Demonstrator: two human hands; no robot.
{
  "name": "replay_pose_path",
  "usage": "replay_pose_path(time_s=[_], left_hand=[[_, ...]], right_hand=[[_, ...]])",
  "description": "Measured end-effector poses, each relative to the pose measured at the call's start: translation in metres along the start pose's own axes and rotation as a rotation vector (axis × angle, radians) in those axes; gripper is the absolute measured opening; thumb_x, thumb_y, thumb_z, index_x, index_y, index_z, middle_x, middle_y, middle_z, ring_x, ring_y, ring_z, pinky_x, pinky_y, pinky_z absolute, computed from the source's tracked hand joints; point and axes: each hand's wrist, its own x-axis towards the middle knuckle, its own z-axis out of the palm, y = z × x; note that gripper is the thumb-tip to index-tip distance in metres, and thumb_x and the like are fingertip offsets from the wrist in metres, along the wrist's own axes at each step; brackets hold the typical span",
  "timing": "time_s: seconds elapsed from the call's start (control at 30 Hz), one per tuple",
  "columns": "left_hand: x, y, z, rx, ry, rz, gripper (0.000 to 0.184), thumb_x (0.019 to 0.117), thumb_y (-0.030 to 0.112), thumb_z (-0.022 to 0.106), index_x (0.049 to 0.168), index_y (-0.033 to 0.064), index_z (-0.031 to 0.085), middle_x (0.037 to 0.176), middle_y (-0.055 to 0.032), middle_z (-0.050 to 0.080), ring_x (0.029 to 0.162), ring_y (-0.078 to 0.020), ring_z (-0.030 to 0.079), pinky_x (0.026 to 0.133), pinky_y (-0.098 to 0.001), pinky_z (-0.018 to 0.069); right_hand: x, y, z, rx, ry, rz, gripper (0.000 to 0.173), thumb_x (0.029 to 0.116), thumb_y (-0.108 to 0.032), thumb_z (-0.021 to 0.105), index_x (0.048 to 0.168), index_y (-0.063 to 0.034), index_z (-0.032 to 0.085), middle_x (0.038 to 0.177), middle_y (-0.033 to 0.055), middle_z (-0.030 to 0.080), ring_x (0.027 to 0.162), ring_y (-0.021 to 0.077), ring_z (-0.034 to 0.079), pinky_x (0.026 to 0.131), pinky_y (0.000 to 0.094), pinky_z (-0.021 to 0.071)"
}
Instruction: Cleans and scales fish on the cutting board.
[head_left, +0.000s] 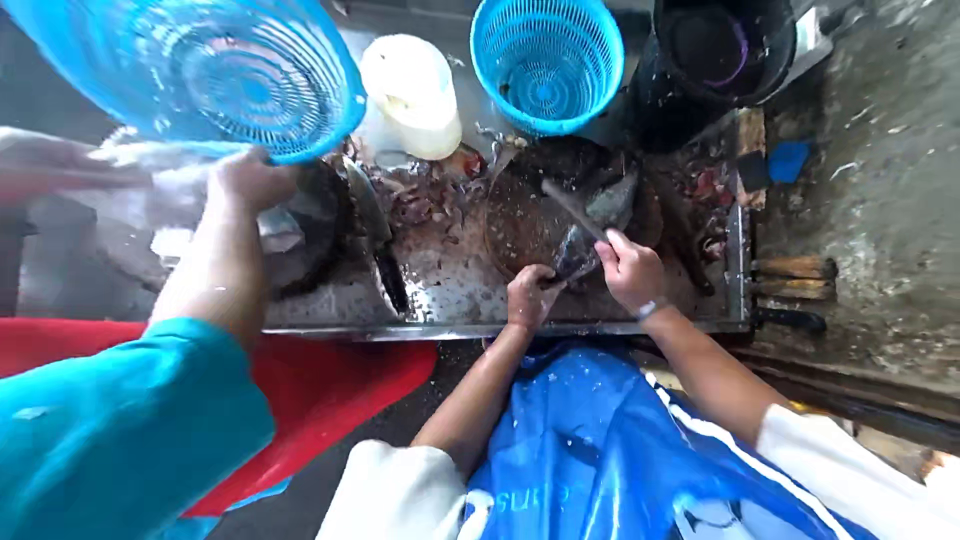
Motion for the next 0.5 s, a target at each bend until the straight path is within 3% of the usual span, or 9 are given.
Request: replay_pose_path(time_s=[0.1,0.17,0.23,0.3,0.4,0.43,0.5], left_hand=[[-0.001,-0.004,-0.006,-0.001,-0.041,-0.014,0.032,0.0752,0.011,0.090,0.102,0.0007,0.075,0.106,-0.0135,0.076,0.099,-0.0228,0.074,0.093,-0.0418,0.0601],[0.003,-0.007,-0.004,0.008,-0.034,0.013,0.030,0.0769,0.010,0.089,0.102,0.0008,0.075,0.106,-0.0138,0.076,0.099,-0.0232,0.074,0.093,-0.0422,0.0601],[-0.005,-0.005,-0.003,0.004,-0.033,0.006,0.029,0.0767,0.009,0.088,0.101,0.0009,0.075,0.104,-0.0135,0.076,0.099,-0.0227,0.074,0.093,-0.0414,0.0602],[0.003,-0.003,0.000,-0.002,0.001,-0.004,0.029,0.0757,0.009,0.089,0.100,0.0010,0.076,0.104,-0.0135,0.076,0.099,-0.0229,0.074,0.094,-0.0413,0.0596],[-0.004,-0.002,-0.008,0.025,-0.040,-0.029,0.034,0.0758,0.008,0.089,0.106,0.0041,0.075,0.106,-0.0118,0.075,0.095,-0.0208,0.073,0.089,-0.0420,0.0610],[-0.004,0.000,-0.011,0.057,-0.076,-0.021,0.037,0.0786,0.010,0.088,0.112,0.0066,0.072,0.109,-0.0109,0.074,0.097,-0.0213,0.072,0.091,-0.0441,0.0606],[0.009,0.009,-0.010,0.126,-0.127,-0.087,0.042,0.0816,0.016,0.086,0.120,0.0076,0.071,0.111,-0.0125,0.074,0.100,-0.0258,0.072,0.093,-0.0502,0.0587]], right_hand=[[-0.068,0.047,0.048,-0.019,-0.124,0.102,0.047,0.1102,-0.045,0.038,0.128,-0.0115,0.065,0.089,0.0157,0.073,0.083,0.0356,0.073,0.072,0.0585,0.0595],[-0.077,0.046,0.011,-0.067,-0.281,0.125,0.047,0.1092,-0.046,0.038,0.118,-0.0104,0.067,0.091,0.0164,0.072,0.089,0.0371,0.073,0.077,0.0601,0.0573],[-0.053,0.018,-0.019,-0.022,-0.198,0.071,0.042,0.1091,-0.041,0.043,0.107,-0.0076,0.069,0.080,0.0162,0.069,0.076,0.0368,0.071,0.066,0.0590,0.0563],[-0.016,0.007,-0.007,0.026,-0.038,0.022,0.042,0.1101,-0.042,0.042,0.113,-0.0076,0.067,0.078,0.0148,0.067,0.067,0.0330,0.068,0.057,0.0552,0.0560],[-0.080,0.056,0.066,0.028,-0.101,0.145,0.046,0.1094,-0.048,0.039,0.123,-0.0146,0.066,0.087,0.0132,0.072,0.079,0.0327,0.072,0.069,0.0575,0.0590],[-0.103,0.073,0.059,0.017,-0.186,0.194,0.046,0.1088,-0.048,0.039,0.124,-0.0149,0.067,0.091,0.0131,0.073,0.087,0.0327,0.073,0.077,0.0581,0.0592],[-0.100,0.091,0.006,0.057,-0.317,0.239,0.039,0.1082,-0.038,0.045,0.119,-0.0091,0.070,0.100,0.0152,0.074,0.097,0.0328,0.072,0.089,0.0579,0.0572]])
